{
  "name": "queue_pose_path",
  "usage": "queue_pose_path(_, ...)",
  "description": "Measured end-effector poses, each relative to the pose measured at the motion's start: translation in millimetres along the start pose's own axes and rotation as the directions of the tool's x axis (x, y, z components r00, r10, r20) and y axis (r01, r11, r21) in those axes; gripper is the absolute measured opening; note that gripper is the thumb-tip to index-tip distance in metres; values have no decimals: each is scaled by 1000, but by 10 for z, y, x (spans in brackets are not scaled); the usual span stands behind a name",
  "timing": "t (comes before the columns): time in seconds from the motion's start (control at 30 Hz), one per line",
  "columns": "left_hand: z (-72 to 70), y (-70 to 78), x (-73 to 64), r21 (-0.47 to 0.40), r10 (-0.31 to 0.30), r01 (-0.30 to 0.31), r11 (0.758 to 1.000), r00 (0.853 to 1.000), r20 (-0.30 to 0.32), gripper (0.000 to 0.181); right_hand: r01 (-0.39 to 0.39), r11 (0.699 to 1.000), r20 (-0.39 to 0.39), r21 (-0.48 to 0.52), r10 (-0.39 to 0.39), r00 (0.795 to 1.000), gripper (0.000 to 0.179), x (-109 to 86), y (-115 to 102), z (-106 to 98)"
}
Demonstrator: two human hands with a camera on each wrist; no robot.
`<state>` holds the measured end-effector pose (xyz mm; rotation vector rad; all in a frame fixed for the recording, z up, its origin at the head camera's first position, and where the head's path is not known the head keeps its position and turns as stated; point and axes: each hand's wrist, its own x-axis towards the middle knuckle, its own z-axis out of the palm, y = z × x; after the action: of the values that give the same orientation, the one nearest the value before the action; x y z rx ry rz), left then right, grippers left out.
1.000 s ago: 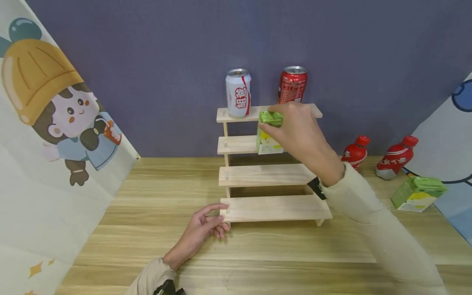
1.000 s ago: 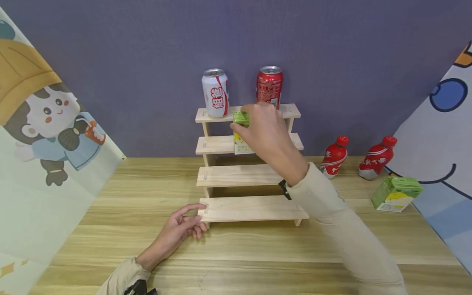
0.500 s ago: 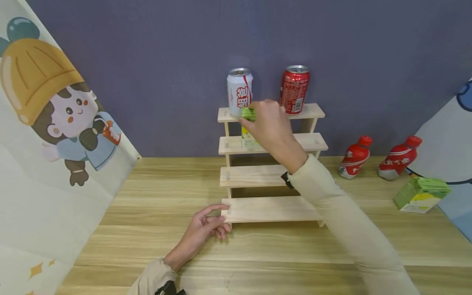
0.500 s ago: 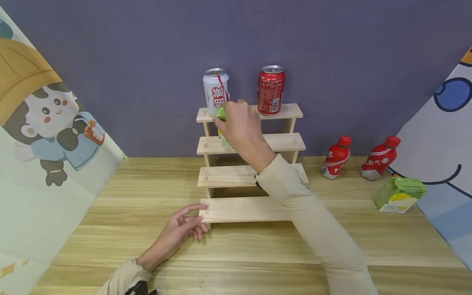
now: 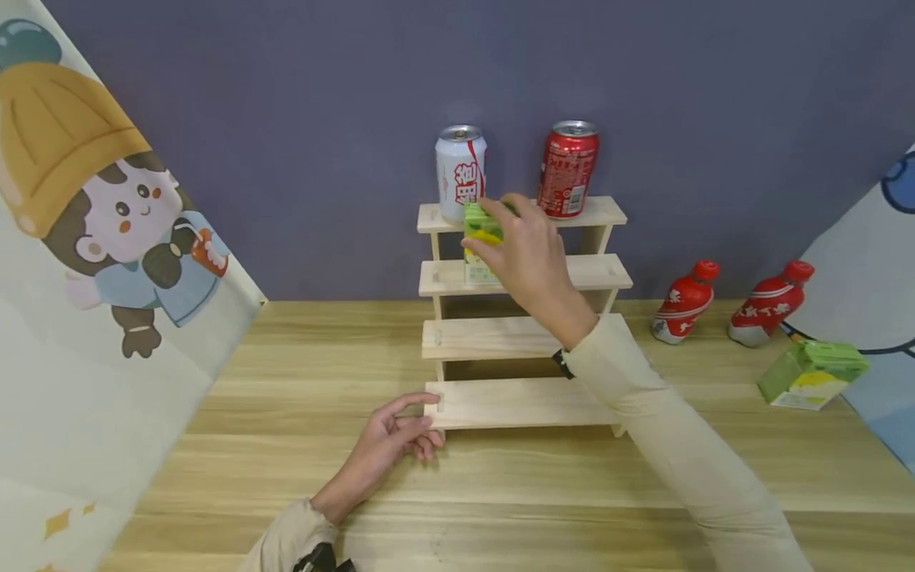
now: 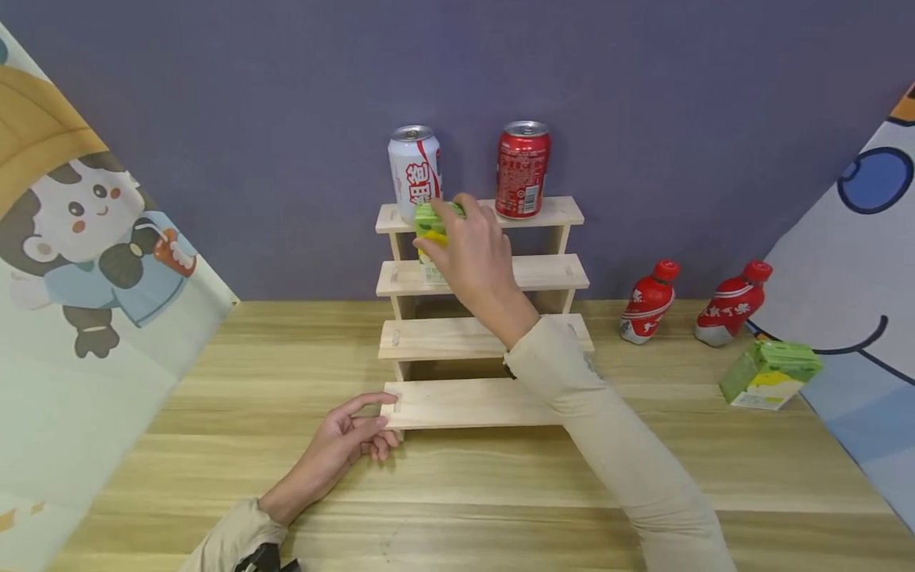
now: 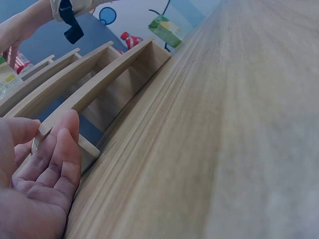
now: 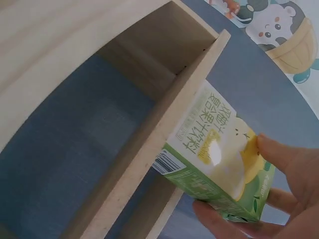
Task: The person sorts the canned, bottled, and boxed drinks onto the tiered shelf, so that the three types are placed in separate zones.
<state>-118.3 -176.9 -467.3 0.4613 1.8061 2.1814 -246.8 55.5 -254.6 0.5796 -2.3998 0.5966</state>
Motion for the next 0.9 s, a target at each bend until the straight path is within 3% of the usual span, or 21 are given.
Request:
queue_pose_path(0.3, 3, -12, -5, -2, 25, -25, 1000, 1000, 8, 41, 46, 998, -8, 37, -46, 999, 59, -60, 75, 13)
queue_pose_path(0.67, 12, 14, -37, 1, 5, -5, 1000, 1000, -16, 43, 110, 991, -101, 80, -102, 990, 55, -290, 257, -83)
queue_pose_path(0.9, 11, 10, -40, -2, 15, -15, 1000, 1000, -7, 41, 143, 986, -75, 87, -136, 988, 56, -492, 390, -207)
